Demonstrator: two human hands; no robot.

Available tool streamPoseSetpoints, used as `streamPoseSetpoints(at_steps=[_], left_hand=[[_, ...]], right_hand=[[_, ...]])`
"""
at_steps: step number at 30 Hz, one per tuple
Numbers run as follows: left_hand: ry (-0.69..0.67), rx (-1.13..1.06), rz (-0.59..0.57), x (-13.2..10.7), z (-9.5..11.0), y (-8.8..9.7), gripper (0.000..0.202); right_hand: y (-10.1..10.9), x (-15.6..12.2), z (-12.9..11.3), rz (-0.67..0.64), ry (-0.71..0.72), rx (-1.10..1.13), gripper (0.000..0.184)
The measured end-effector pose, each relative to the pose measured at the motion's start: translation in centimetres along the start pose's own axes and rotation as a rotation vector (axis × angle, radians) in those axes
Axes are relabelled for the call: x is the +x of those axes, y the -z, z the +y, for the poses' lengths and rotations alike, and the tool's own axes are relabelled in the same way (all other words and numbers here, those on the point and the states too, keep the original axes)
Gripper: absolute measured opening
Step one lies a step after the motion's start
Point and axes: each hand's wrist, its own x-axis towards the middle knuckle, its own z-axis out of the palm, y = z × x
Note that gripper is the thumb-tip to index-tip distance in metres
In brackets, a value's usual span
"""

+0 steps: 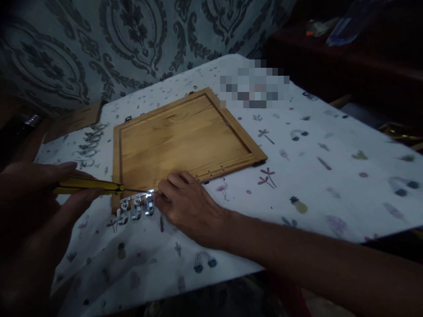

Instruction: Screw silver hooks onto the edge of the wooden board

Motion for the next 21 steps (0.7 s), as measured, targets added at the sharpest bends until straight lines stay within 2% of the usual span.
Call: streamPoseSetpoints(at_steps=[2,4,9,17,21], left_hand=[[0.049,-0.018,0.009,0.1,0.4,-0.1,0.034],[0.042,-0.08,0.012,0.3,0.9,-0.2,0.029],[0.033,-0.137,-0.064,1.0,1.5,-0.2,0.017],[-0.014,-0.131,-0.1,1.0,0.8,0.4,0.026],[-0.099,-0.107,-0.099,0.9,0.7,0.6,0.031]], right_hand=[[-0.1,0.0,0.0,0.004,0.002,-0.002,0.02],[-0.1,0.0,0.0,0.004,0.002,-0.001,0.018],[-0.1,0.0,0.0,0.002,-0.002,-0.008,0.018],[0.1,0.1,0.1,0.003,0.006,0.007,0.026],[0.1,0.0,0.1,0.0,0.014,-0.007,0.025]])
